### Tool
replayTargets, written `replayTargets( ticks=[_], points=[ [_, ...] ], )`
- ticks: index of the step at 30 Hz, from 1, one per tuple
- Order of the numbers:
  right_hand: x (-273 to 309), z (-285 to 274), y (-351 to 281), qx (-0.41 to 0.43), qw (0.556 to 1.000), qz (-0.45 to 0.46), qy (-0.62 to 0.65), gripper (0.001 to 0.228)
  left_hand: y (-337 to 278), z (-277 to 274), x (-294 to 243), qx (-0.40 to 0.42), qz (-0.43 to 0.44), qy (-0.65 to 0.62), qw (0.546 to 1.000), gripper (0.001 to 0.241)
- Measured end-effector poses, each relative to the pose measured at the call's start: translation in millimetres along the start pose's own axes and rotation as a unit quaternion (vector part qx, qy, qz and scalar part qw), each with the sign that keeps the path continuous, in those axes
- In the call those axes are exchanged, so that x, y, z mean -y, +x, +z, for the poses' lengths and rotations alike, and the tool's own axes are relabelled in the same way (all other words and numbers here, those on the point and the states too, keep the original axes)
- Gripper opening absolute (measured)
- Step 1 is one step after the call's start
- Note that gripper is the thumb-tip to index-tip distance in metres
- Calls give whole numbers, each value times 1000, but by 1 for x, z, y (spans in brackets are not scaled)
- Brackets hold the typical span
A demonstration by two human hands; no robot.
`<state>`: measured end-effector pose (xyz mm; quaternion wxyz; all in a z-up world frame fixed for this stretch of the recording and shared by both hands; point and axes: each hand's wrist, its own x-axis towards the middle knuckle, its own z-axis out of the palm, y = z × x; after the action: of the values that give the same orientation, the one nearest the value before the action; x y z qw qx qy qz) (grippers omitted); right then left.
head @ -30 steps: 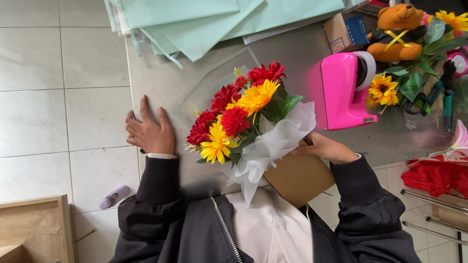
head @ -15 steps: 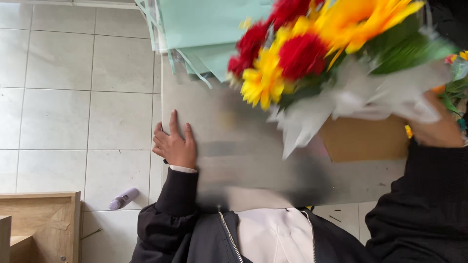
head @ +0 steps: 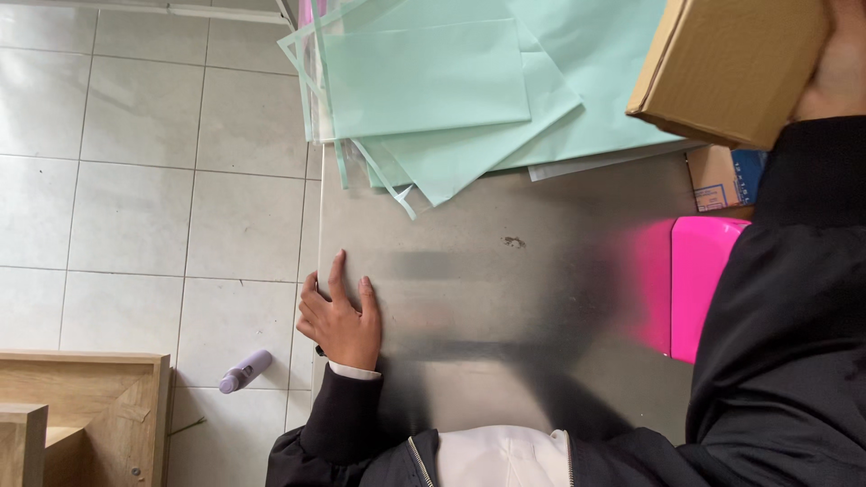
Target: The person wraps a bouquet of red and yellow flowers with light green translucent sheets, using a tape dispenser and shears to cut and secure the packaging around a brown cardboard base.
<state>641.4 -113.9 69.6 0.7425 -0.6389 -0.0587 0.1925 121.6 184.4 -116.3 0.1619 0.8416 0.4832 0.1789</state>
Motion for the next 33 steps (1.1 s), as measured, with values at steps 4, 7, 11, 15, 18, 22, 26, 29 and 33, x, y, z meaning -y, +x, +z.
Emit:
replayTargets(
  ticks=[4, 7, 11, 15, 18, 22, 26, 29, 33],
  points=[
    [-71, 21, 3, -52, 974, 186, -114, 64, 1, -7, -3, 4, 7, 18, 1000, 54],
    [-90, 9, 6, -169, 952, 147, -210, 37, -1, -10, -7, 4, -13, 6, 1000, 49],
    [-69, 7, 9, -170, 723, -47, -667, 108, 3, -16, -14, -7, -4, 38, 999, 49],
    [-85, 141, -38, 35, 667, -365, -649, 52, 5, -18, -17, 4, -13, 28, 1000, 50],
    [-139, 206, -58, 235, 636, -399, -617, 65, 5, -19, -19, 6, -17, 24, 1000, 50],
    [-180, 231, -55, 189, 487, -573, -632, 61, 4, -16, -15, -1, -9, 34, 999, 50],
    [-183, 197, -23, 95, 474, -566, -668, 71, 3, -12, -13, -17, -8, 33, 999, 50],
    [-156, 190, -33, 32, 441, -463, -768, 50, 2, -10, -12, -26, -1, 47, 999, 51],
    [-145, 212, -87, 243, 571, -463, -633, 81, 5, -2, -4, -20, 12, 34, 999, 53]
  ],
)
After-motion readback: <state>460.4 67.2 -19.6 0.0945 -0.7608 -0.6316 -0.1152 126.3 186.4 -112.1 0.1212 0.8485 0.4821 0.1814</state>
